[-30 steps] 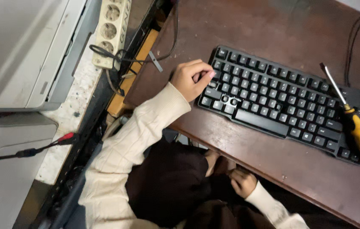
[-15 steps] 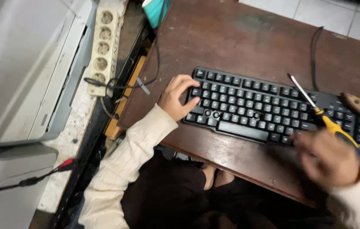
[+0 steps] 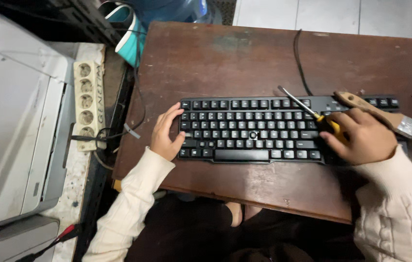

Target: The person removes several keycaps from a black computer keyboard using their fingers and a screwdriver. They place the removed keycaps on the table and continue to remove more keys, focusing on the central and right sections of the keyboard.

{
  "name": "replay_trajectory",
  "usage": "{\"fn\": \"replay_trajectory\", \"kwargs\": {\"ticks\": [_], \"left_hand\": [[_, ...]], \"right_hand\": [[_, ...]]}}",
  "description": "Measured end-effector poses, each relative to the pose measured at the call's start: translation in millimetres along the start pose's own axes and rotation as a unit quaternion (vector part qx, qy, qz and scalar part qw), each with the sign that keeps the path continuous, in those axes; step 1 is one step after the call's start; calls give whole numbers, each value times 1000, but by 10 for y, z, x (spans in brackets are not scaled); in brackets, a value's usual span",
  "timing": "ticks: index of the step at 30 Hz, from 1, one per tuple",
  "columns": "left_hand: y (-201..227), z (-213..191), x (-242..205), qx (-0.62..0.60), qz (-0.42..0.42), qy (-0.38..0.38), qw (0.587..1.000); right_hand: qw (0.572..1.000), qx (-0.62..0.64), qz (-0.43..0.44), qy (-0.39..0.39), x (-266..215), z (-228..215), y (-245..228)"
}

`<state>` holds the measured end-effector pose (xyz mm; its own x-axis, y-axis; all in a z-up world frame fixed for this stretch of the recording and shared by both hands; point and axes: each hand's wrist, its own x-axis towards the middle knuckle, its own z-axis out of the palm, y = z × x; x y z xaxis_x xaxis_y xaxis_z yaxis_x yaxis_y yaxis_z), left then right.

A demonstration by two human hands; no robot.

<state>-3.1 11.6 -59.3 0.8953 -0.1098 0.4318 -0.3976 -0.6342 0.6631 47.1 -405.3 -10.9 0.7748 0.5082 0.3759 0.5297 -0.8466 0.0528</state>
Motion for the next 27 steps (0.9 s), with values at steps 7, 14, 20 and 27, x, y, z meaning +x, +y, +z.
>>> {"fn": "replay_trajectory", "kwargs": {"ticks": [7,14,20,27], "left_hand": [[51,15,10,8,-1,-4,1000],[65,6,74,53,-1,7,999],[942,231,776,102,163,17,981],[1167,993,978,191,142,-64,969]], "right_hand": [[991,91,54,-86,-116,60,124],[936,278,109,185,-119,-179,377],[914,329,145,187,-122,-485,277],[697,594,164,366,-317,-223,445]]}}
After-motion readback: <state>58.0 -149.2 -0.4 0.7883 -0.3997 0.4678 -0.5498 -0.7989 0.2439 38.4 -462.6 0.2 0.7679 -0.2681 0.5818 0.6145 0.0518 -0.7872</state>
